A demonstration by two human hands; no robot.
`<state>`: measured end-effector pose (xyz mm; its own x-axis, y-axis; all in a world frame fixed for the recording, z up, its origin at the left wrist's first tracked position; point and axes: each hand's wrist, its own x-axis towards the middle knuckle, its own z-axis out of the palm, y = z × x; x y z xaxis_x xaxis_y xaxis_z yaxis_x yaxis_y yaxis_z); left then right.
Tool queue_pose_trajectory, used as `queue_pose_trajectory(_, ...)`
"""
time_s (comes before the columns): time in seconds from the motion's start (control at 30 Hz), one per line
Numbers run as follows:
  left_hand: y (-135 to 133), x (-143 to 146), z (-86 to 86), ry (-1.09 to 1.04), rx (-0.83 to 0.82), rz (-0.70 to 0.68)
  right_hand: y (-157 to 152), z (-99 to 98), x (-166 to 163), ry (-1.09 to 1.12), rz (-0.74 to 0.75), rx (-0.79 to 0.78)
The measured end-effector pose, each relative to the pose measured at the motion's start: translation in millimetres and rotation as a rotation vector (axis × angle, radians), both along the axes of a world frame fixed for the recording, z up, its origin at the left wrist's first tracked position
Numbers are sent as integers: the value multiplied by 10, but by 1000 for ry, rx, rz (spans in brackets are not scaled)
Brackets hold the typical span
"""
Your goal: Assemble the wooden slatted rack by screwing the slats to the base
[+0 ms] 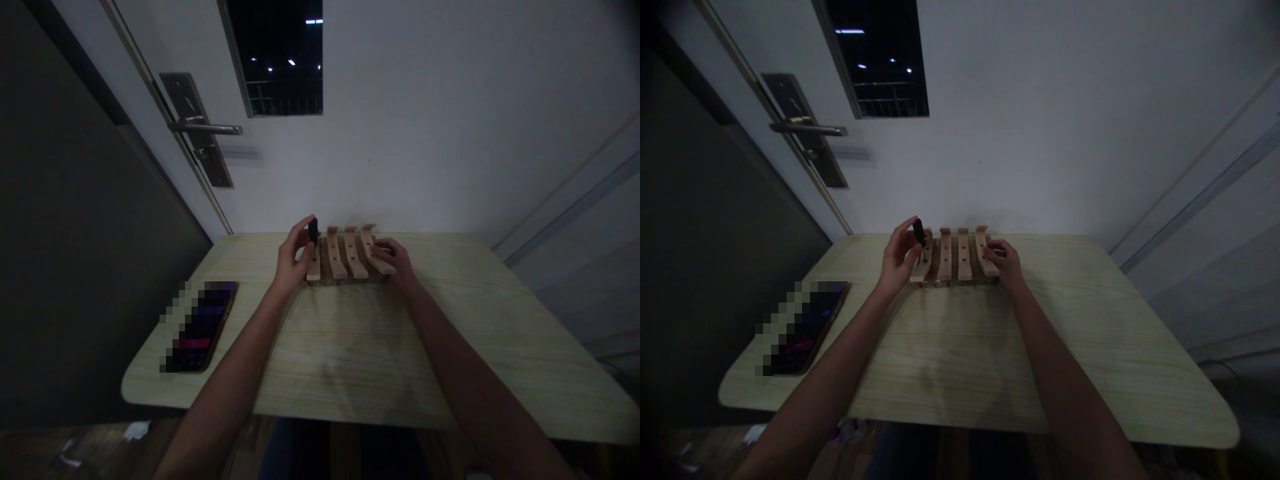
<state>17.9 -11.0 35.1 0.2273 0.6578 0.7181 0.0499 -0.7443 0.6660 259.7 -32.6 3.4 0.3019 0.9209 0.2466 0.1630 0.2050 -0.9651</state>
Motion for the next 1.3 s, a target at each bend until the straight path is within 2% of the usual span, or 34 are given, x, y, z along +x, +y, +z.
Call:
queue_pose_trajectory(0.23, 52, 9, -28, -20, 61, 194, 5, -6, 13, 2, 1, -6)
queue_pose_trajectory(0.7, 7, 11, -19, -16, -4, -36, -6, 15, -5, -15, -7, -4)
queue_pose_trajectory(0.77, 9, 14, -16, -7, 12, -6, -3, 12, -4, -19, -6, 8)
queue_pose_trajectory(0.93, 51, 22, -36, -31, 47, 196, -2, -5, 0, -2, 1, 8)
queue_pose_trajectory(1.0, 62, 20, -40, -44, 44, 233, -1, -8, 3, -1, -4, 1)
queue_pose_trajectory(1.13, 49, 10, -37, -49, 34, 197, 4, -4, 7, -2, 0, -2)
queue_pose_trajectory(1.3, 18, -6, -22, -18, 20, 84, 1, -2, 2, 15, -9, 1)
